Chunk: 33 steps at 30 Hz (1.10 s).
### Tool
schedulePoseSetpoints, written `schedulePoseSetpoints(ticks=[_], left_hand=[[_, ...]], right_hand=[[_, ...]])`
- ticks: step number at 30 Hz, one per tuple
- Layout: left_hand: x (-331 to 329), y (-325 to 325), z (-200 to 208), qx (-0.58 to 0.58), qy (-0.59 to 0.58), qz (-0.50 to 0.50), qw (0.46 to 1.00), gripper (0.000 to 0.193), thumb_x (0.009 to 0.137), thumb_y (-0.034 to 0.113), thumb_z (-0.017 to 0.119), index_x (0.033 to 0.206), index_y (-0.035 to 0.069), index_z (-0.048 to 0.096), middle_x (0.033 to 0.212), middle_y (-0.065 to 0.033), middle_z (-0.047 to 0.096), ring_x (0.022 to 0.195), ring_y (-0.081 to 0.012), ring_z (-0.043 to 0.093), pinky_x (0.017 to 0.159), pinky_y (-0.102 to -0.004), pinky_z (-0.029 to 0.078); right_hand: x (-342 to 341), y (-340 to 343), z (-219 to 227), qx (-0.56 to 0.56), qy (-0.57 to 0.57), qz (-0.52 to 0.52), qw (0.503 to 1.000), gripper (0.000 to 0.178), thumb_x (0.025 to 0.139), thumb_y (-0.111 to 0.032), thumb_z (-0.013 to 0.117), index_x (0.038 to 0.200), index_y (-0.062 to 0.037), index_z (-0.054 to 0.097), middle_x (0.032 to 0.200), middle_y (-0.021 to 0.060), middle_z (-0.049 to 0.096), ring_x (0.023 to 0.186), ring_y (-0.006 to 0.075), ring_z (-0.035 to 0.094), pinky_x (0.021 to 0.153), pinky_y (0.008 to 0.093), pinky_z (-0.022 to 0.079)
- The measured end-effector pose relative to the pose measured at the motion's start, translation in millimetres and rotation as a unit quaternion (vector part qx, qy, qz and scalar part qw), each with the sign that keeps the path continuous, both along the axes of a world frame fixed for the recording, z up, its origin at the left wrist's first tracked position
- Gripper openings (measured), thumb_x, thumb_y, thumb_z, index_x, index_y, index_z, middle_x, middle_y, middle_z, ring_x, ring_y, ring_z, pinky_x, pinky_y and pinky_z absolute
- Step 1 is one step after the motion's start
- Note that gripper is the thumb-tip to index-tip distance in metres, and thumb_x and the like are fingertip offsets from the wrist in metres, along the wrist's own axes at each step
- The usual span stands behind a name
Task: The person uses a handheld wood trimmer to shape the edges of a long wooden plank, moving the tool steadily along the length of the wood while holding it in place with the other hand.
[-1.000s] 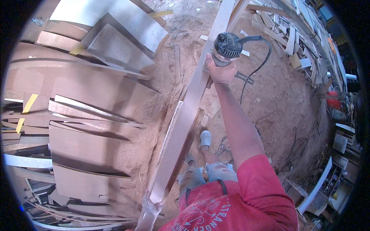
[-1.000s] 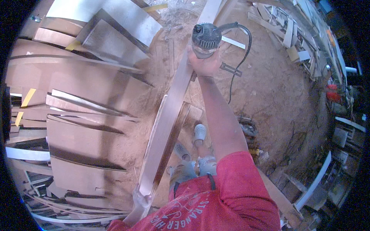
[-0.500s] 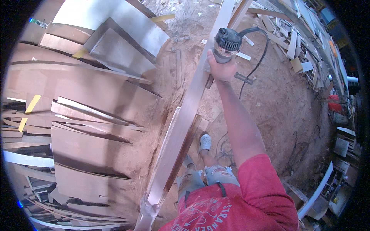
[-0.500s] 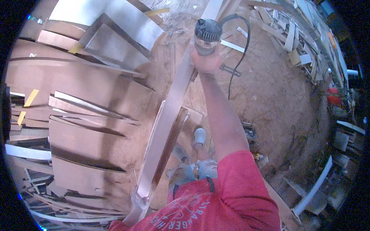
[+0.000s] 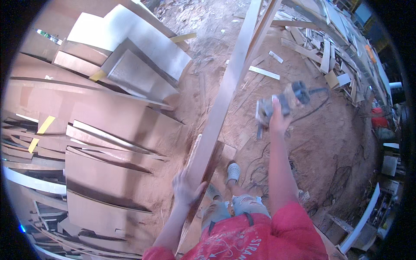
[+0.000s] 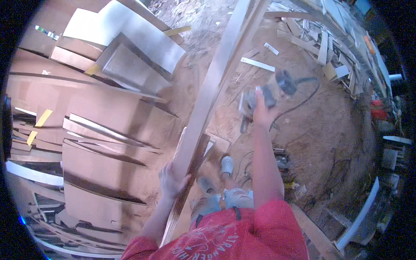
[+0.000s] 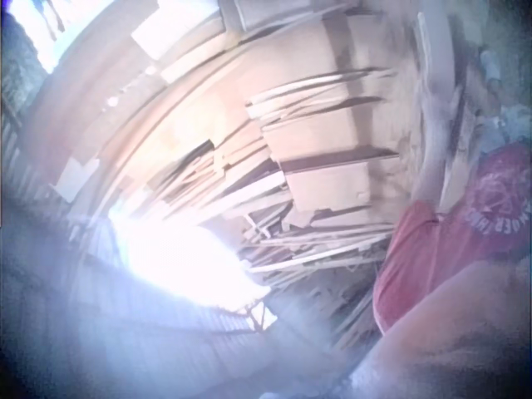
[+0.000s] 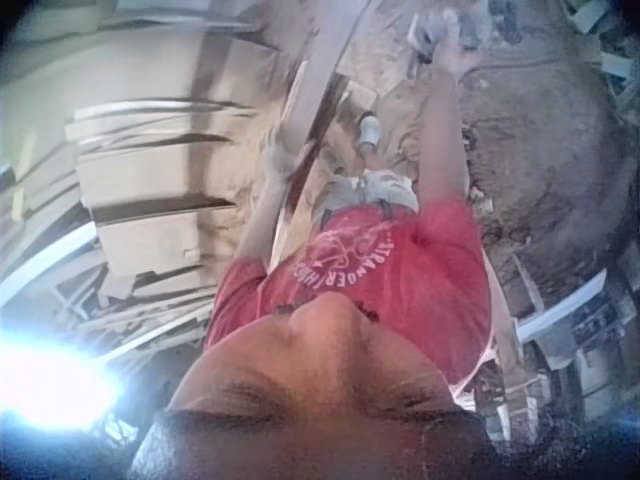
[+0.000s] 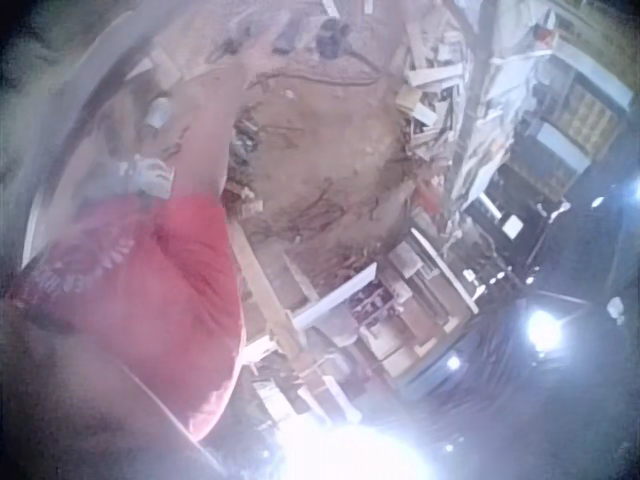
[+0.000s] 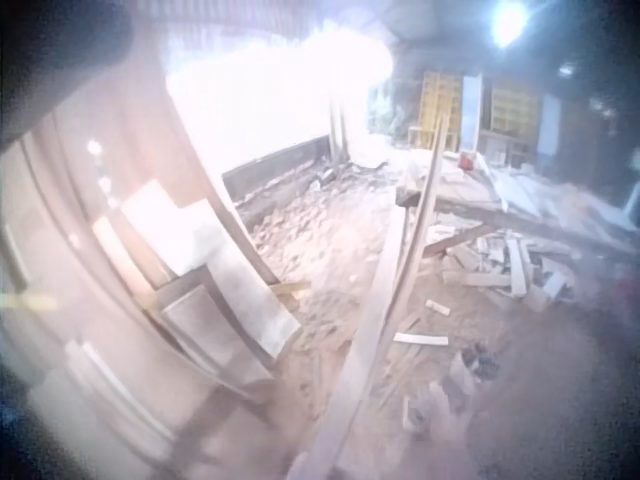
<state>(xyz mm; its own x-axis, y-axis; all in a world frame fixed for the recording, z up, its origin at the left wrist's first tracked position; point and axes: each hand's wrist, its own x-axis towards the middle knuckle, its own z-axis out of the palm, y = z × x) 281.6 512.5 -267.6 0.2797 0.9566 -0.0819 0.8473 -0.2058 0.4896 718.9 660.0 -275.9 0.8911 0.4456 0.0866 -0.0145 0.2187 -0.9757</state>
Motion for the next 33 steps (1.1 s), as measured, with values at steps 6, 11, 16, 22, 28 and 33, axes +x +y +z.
schedulePoseSetpoints(ticks=[6, 11, 16, 22, 28, 33], left_hand=[[111.8, 98.4, 0.8, 0.049, -0.009, 0.037, 0.998, 0.093, 0.08, 0.044, 0.089, 0.153, 0.004, 0.05, 0.131, -0.019, 0.059, 0.127, -0.0406, 0.054, 0.115, -0.0523, 0.04], [96.9, 74.9, -12.6, 0.065, -0.05, 0.036, 0.996, 0.084, 0.077, 0.037, 0.09, 0.146, 0.003, 0.054, 0.125, -0.0176, 0.061, 0.121, -0.0391, 0.055, 0.112, -0.052, 0.042], [55.2, 6.2, -13.4, 0.037, -0.058, 0.039, 0.997, 0.078, 0.076, 0.034, 0.091, 0.138, 0.002, 0.057, 0.124, -0.0182, 0.061, 0.12, -0.0392, 0.055, 0.11, -0.0521, 0.043], [-0.5, -63.3, -10.5, 0.008, -0.049, 0.041, 0.998, 0.077, 0.076, 0.035, 0.092, 0.135, 0.003, 0.057, 0.123, -0.0183, 0.061, 0.119, -0.0403, 0.056, 0.107, -0.0525, 0.045], [-24.4, -67.6, -1.4, 0.008, -0.048, 0.001, 0.999, 0.063, 0.085, 0.036, 0.086, 0.133, 0.005, 0.059, 0.131, -0.0189, 0.062, 0.121, -0.0412, 0.056, 0.108, -0.0533, 0.044], [-17.9, -61.1, -7.2, 0.029, 0.015, 0.005, 0.999, 0.056, 0.103, 0.04, 0.063, 0.146, 0.005, 0.056, 0.154, -0.0239, 0.054, 0.148, -0.0443, 0.045, 0.128, -0.0573, 0.027]], right_hand=[[-18.6, -109.7, 3.9, -0.039, -0.031, 0.02, 0.999, 0.052, 0.093, -0.011, 0.087, 0.137, 0.0027, 0.064, 0.125, 0.0076, 0.07, 0.114, 0.0162, 0.067, 0.101, 0.0352, 0.054], [-57.1, -152.3, 9.2, -0.045, -0.013, 0.062, 0.997, 0.041, 0.09, -0.007, 0.088, 0.126, 0.002, 0.07, 0.117, 0.0059, 0.073, 0.106, 0.0148, 0.069, 0.097, 0.0351, 0.056], [-120.9, -160.5, 25.6, -0.091, -0.023, 0.102, 0.99, 0.027, 0.091, -0.008, 0.086, 0.113, 0.001, 0.075, 0.111, 0.0057, 0.076, 0.103, 0.0136, 0.072, 0.09, 0.0329, 0.059], [-210.5, -156.8, 51.0, -0.001, 0.12, 0.178, 0.977, 0.042, 0.088, -0.012, 0.089, 0.123, -0.0026, 0.068, 0.111, 0.0035, 0.075, 0.1, 0.0154, 0.073, 0.088, 0.0302, 0.059], [-261.7, -176.8, -24.6, -0.117, -0.049, 0.203, 0.971, 0.065, 0.077, -0.031, 0.1, 0.125, -0.0031, 0.066, 0.112, 0.0073, 0.075, 0.099, 0.0196, 0.075, 0.087, 0.0356, 0.062], [-279.7, -168.6, -30.9, 0.004, 0.17, 0.152, 0.974, 0.071, 0.074, -0.03, 0.097, 0.131, -0.0033, 0.063, 0.124, 0.0137, 0.071, 0.105, 0.0303, 0.073, 0.095, 0.0439, 0.06]])
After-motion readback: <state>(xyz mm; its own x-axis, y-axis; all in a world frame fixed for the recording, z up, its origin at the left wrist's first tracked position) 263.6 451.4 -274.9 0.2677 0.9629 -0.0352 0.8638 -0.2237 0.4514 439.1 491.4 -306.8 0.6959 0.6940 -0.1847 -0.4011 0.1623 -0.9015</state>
